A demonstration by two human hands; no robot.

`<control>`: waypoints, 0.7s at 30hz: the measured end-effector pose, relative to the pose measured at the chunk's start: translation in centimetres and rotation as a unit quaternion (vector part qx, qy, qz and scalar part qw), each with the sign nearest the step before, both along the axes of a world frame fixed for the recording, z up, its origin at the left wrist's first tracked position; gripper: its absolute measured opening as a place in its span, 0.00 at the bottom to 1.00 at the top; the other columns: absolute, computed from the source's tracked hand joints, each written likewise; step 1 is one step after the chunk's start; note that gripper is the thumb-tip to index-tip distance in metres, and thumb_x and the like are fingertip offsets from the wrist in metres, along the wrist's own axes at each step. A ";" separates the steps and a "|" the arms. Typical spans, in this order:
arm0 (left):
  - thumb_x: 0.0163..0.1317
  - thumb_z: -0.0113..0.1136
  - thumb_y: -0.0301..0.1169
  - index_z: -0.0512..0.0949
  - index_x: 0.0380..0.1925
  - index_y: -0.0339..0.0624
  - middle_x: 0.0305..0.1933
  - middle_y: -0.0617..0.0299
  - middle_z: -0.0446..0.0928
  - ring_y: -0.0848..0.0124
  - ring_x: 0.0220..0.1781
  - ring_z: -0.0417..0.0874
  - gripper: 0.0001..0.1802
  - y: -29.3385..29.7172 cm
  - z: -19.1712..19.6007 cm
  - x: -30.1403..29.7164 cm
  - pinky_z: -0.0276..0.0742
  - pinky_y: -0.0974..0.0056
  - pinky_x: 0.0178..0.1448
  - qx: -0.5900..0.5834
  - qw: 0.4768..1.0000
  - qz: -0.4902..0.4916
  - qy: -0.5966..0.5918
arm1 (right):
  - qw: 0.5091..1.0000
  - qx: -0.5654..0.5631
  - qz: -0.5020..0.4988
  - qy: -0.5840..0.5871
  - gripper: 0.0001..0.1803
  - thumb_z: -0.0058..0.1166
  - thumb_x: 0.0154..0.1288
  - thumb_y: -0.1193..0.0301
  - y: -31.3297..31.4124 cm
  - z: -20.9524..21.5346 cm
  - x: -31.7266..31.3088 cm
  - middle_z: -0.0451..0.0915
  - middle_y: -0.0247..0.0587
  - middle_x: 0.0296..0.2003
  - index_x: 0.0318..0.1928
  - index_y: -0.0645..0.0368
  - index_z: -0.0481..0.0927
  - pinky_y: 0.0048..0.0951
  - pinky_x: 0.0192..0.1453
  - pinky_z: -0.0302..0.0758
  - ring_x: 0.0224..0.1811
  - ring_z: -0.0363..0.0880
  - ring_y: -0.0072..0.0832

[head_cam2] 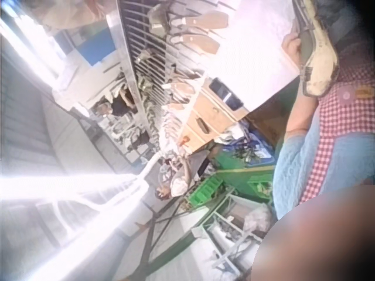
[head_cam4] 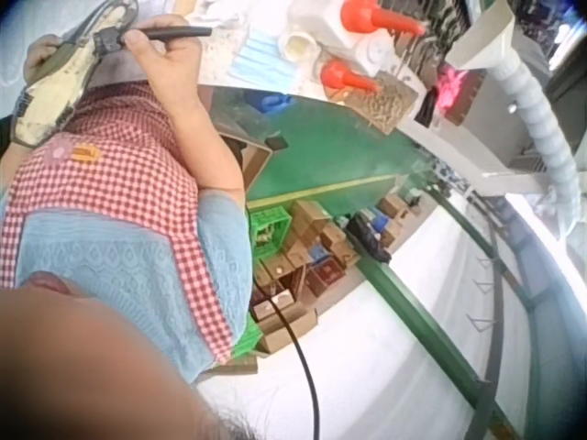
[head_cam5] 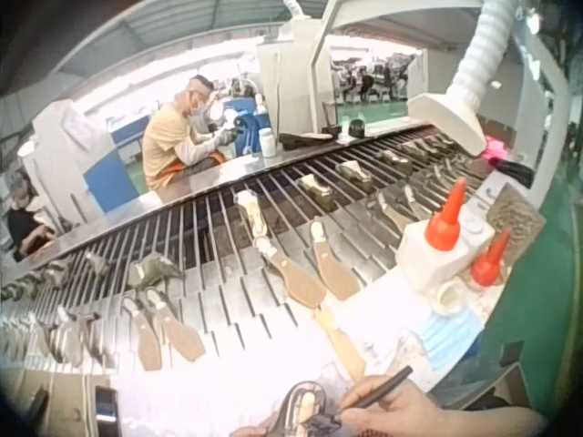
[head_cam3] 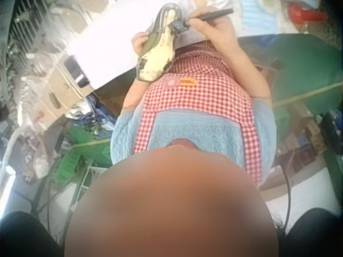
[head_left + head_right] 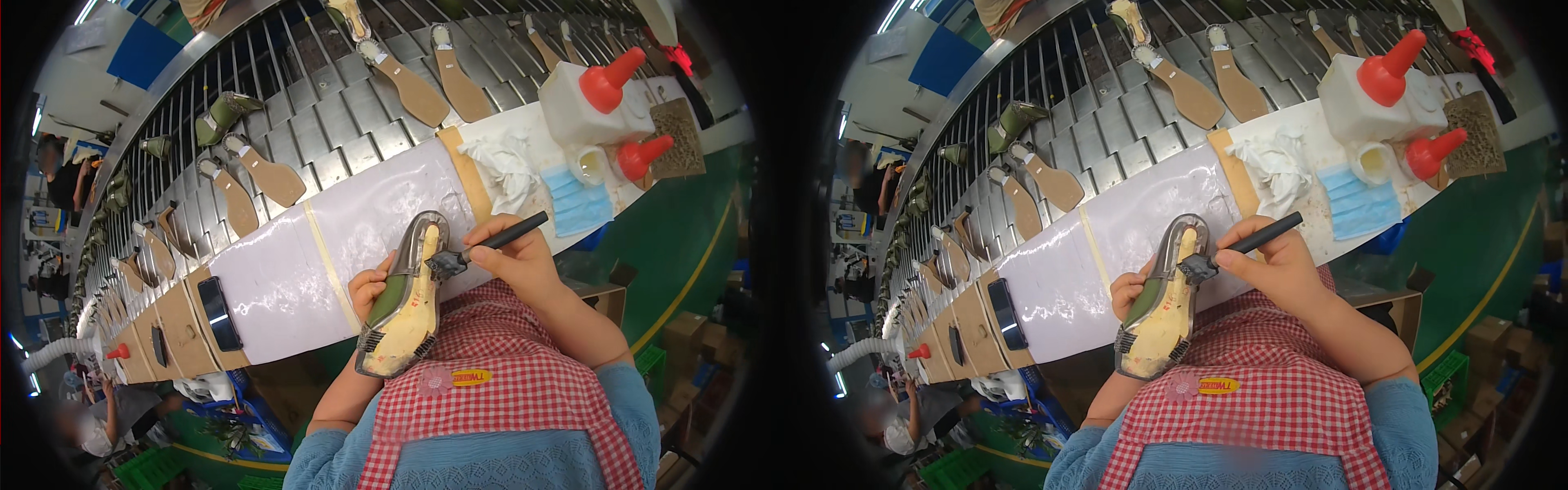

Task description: Applying a yellow substance or paint to the soles of green high-heeled shoes using a brush.

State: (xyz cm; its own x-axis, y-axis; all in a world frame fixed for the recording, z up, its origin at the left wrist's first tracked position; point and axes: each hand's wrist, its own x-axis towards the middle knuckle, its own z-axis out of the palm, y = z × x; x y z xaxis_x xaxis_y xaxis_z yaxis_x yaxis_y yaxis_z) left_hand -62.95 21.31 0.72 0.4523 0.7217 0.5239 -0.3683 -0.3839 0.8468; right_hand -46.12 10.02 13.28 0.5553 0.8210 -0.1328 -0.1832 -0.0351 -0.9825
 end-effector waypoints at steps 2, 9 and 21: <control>0.37 0.74 0.15 0.60 0.43 0.43 0.47 0.58 0.60 0.49 0.61 0.72 0.36 0.2 -0.1 -0.1 0.74 0.55 0.64 -0.010 1.000 -0.015 -0.006 | 1.000 0.000 -0.001 0.010 0.08 0.61 0.57 0.78 0.4 -0.3 -0.1 0.78 0.33 0.34 0.38 0.63 0.79 0.21 0.46 0.70 0.39 0.74 0.17; 0.39 0.75 0.18 0.59 0.45 0.43 0.46 0.58 0.60 0.57 0.57 0.76 0.38 0.7 -0.2 -0.4 0.77 0.67 0.59 0.063 0.998 0.004 0.022 | 0.999 -0.020 0.017 0.033 0.06 0.61 0.58 0.76 0.9 -1.1 -0.3 0.79 0.31 0.32 0.36 0.62 0.79 0.20 0.44 0.69 0.38 0.73 0.16; 0.40 0.75 0.18 0.59 0.45 0.43 0.45 0.57 0.60 0.55 0.55 0.77 0.36 0.9 0.7 -0.2 0.77 0.63 0.60 0.063 0.998 0.001 0.007 | 0.978 0.014 -0.045 -0.204 0.09 0.61 0.56 0.79 1.8 -2.0 -0.6 0.77 0.37 0.37 0.38 0.62 0.77 0.24 0.47 0.70 0.41 0.75 0.23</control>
State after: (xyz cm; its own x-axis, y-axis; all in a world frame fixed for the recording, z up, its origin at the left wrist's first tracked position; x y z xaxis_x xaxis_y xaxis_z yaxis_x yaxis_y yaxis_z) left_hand -63.16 22.24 1.42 0.4589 0.6516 0.6041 -0.3549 -0.4888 0.7969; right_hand -46.77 11.78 11.31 0.6272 0.7668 0.1365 0.2239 -0.0097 -0.9746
